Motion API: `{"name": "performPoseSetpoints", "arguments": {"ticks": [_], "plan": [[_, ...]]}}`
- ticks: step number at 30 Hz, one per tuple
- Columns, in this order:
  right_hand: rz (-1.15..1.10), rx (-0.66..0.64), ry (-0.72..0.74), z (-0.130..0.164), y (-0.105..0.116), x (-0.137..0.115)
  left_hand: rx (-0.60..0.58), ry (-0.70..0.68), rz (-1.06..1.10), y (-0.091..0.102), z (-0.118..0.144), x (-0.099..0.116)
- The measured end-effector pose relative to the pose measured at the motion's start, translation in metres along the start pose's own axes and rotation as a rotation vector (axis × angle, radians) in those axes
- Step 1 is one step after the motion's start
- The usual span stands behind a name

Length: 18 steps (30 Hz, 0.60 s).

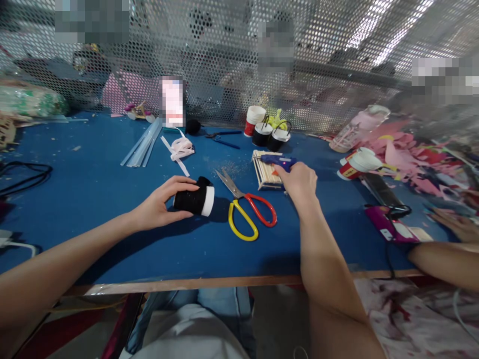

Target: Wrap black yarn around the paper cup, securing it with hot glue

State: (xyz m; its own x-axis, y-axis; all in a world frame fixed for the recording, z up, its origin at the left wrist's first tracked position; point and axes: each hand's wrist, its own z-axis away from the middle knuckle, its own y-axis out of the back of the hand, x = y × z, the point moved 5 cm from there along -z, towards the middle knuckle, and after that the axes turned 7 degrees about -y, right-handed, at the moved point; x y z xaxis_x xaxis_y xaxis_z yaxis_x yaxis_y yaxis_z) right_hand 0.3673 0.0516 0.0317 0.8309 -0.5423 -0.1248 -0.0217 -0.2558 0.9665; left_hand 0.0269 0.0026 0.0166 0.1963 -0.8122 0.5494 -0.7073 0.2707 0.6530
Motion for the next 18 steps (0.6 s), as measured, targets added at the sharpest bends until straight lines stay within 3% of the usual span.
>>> {"name": "performPoseSetpoints", "arguments": {"ticks": [4, 6, 8, 10, 12, 14, 16, 18], "plan": [[-0.060, 0.036, -0.034, -0.002, 0.000, 0.003, -0.037, -0.036, -0.052, -0.002, 0.002, 0.001], [-0.087, 0.114, -0.025, 0.004, 0.006, 0.000, -0.061, -0.054, -0.075, -0.004, 0.003, 0.001], [-0.173, 0.244, 0.067, 0.018, 0.020, -0.010, -0.078, -0.075, -0.095, -0.006, 0.003, 0.001], [-0.328, 0.281, 0.261, 0.040, 0.034, -0.028, -0.082, -0.096, -0.117, -0.007, 0.003, 0.003], [-0.524, 0.125, 0.496, 0.066, 0.044, -0.054, -0.081, -0.120, -0.145, -0.008, 0.003, 0.005], [-0.638, -0.131, 0.737, 0.093, 0.049, -0.083, -0.083, -0.147, -0.171, -0.009, 0.002, 0.007], [-0.616, -0.240, 0.908, 0.114, 0.052, -0.109, -0.088, -0.172, -0.192, -0.010, 0.002, 0.010], [-0.495, -0.302, 0.961, 0.123, 0.046, -0.129, -0.098, -0.188, -0.216, -0.010, 0.002, 0.012]]}}
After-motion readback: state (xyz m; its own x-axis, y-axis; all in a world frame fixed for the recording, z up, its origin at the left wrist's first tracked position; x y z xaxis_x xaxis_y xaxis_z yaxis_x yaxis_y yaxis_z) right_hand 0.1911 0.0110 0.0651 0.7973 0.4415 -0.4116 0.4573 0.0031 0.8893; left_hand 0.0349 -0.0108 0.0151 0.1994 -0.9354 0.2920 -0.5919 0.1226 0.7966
